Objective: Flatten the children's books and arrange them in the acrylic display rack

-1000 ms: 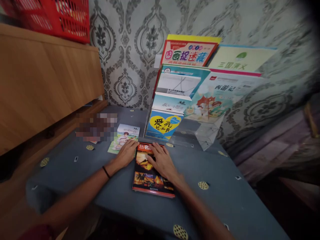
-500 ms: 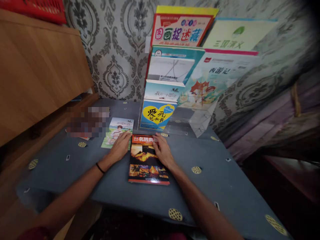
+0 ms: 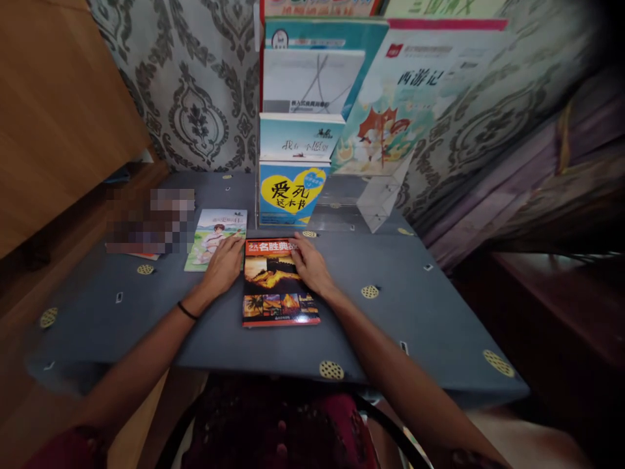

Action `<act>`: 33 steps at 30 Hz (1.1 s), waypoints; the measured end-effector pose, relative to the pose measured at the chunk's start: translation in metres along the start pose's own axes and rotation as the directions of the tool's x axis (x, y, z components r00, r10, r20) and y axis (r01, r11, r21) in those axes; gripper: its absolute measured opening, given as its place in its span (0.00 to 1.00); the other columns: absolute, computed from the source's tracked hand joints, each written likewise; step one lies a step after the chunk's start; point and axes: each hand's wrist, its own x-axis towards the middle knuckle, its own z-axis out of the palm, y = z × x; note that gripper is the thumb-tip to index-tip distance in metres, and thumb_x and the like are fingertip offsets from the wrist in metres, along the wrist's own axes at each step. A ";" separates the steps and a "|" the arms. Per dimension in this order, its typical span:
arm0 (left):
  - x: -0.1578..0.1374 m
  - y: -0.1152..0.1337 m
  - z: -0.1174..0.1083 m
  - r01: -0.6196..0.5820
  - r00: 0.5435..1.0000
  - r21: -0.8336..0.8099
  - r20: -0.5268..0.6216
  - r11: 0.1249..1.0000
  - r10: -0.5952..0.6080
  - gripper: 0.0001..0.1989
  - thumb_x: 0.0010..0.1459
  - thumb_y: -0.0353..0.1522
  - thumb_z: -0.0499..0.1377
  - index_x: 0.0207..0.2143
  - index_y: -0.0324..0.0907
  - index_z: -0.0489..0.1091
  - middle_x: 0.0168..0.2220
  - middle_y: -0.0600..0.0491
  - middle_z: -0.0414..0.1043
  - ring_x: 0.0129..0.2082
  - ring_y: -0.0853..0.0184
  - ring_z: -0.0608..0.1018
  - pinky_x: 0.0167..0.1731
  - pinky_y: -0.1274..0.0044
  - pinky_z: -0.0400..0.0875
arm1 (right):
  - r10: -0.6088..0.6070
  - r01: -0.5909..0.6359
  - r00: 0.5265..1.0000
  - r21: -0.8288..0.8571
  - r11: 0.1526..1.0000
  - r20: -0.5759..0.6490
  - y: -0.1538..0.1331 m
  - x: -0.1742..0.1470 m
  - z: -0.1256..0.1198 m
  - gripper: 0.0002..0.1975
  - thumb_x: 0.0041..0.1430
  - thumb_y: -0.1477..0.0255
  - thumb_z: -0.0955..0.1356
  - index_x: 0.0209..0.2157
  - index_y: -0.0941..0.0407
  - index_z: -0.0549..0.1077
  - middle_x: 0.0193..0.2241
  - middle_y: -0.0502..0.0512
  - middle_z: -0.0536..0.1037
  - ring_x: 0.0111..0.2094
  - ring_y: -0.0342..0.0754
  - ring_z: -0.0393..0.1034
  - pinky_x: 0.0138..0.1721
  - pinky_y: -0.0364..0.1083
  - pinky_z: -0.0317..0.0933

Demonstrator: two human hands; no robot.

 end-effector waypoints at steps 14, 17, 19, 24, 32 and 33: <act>0.005 -0.002 -0.007 0.055 0.998 -0.234 0.029 0.971 -0.049 0.22 0.66 0.38 0.50 0.55 0.38 0.73 0.55 0.41 0.74 0.60 0.54 0.71 0.62 0.58 0.62 | 0.014 -0.017 0.999 -0.076 0.997 -0.044 -0.009 -0.003 0.003 0.20 0.66 0.73 0.59 0.56 0.58 0.72 0.64 0.64 0.68 0.64 0.57 0.63 0.66 0.58 0.56; 0.008 0.004 -0.014 0.097 0.995 -0.400 0.039 0.911 -0.088 0.23 0.65 0.41 0.52 0.57 0.39 0.72 0.59 0.42 0.71 0.62 0.54 0.69 0.64 0.57 0.59 | 0.006 -0.010 0.998 -0.082 0.997 -0.057 -0.008 -0.003 0.004 0.20 0.67 0.73 0.58 0.56 0.58 0.71 0.63 0.64 0.69 0.65 0.56 0.63 0.66 0.58 0.56; 0.010 0.014 -0.019 0.137 0.991 -0.555 0.066 0.821 -0.121 0.25 0.65 0.42 0.55 0.59 0.41 0.71 0.61 0.43 0.70 0.64 0.53 0.67 0.66 0.58 0.57 | -0.009 0.003 0.997 -0.076 0.997 -0.072 -0.007 -0.003 0.005 0.21 0.67 0.72 0.58 0.57 0.58 0.71 0.63 0.64 0.70 0.65 0.56 0.62 0.66 0.58 0.56; 0.008 0.048 -0.021 0.347 0.935 -0.890 0.304 0.295 -0.183 0.38 0.60 0.42 0.64 0.68 0.45 0.56 0.56 0.43 0.75 0.56 0.52 0.77 0.58 0.60 0.70 | -0.019 0.015 0.996 -0.040 0.999 -0.092 -0.002 -0.003 0.006 0.21 0.69 0.70 0.57 0.58 0.57 0.69 0.62 0.63 0.70 0.66 0.55 0.60 0.66 0.59 0.55; 0.006 0.060 -0.026 0.414 0.877 -0.910 0.409 -0.036 -0.253 0.49 0.47 0.32 0.73 0.69 0.45 0.54 0.52 0.45 0.79 0.46 0.54 0.83 0.49 0.65 0.78 | 0.127 -0.076 0.979 0.300 0.951 -0.157 0.004 0.002 -0.003 0.27 0.66 0.55 0.63 0.61 0.54 0.65 0.58 0.64 0.74 0.59 0.58 0.70 0.60 0.60 0.64; 0.008 0.059 -0.028 0.410 0.873 -0.911 0.408 -0.052 -0.267 0.48 0.47 0.31 0.72 0.68 0.45 0.55 0.52 0.45 0.79 0.47 0.54 0.83 0.50 0.65 0.78 | 0.158 -0.093 0.976 0.366 0.926 -0.152 0.006 0.004 -0.005 0.28 0.66 0.54 0.63 0.62 0.53 0.65 0.56 0.63 0.76 0.56 0.57 0.72 0.57 0.59 0.66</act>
